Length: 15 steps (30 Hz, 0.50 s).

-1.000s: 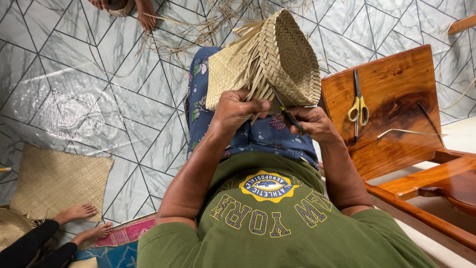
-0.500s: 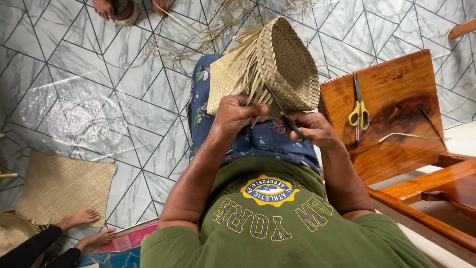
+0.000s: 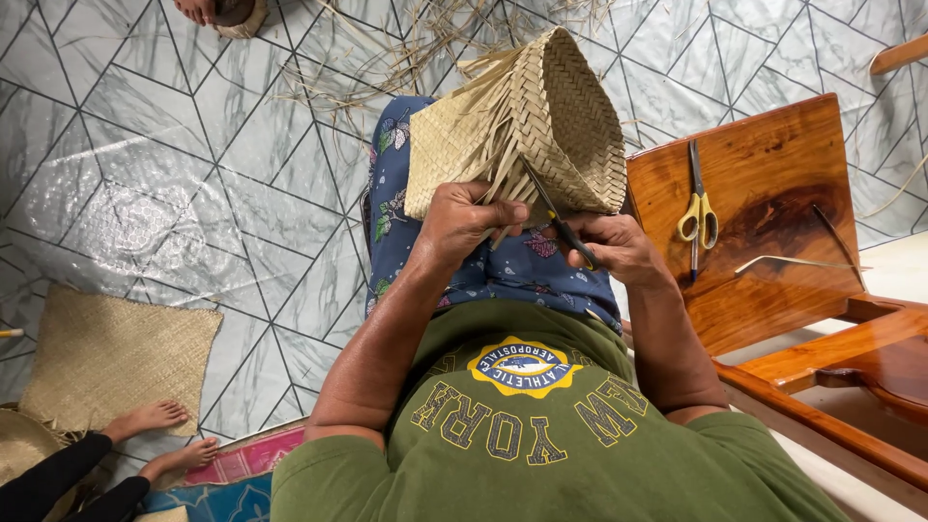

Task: Trimming excess straw from a hand-woven basket using scissors

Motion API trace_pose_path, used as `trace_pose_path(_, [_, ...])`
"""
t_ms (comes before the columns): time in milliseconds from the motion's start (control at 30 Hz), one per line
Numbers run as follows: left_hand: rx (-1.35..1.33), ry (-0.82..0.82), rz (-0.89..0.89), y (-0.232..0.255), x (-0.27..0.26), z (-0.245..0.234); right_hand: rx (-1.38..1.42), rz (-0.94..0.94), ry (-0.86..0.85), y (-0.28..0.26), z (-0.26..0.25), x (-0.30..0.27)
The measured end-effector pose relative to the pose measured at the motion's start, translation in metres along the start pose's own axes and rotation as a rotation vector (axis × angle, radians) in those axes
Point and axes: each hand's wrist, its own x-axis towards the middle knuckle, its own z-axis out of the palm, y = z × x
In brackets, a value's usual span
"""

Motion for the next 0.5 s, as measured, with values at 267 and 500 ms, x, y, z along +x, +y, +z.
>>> trace_pose_path(267, [0.015,-0.003,0.008,0.007,-0.003,0.002,0.047,0.035,0.038,0.009,0.001,-0.004])
trace_pose_path(500, [0.035,-0.008,0.0,-0.008,0.005,-0.003,0.112,0.014,0.032,0.015,0.001,-0.002])
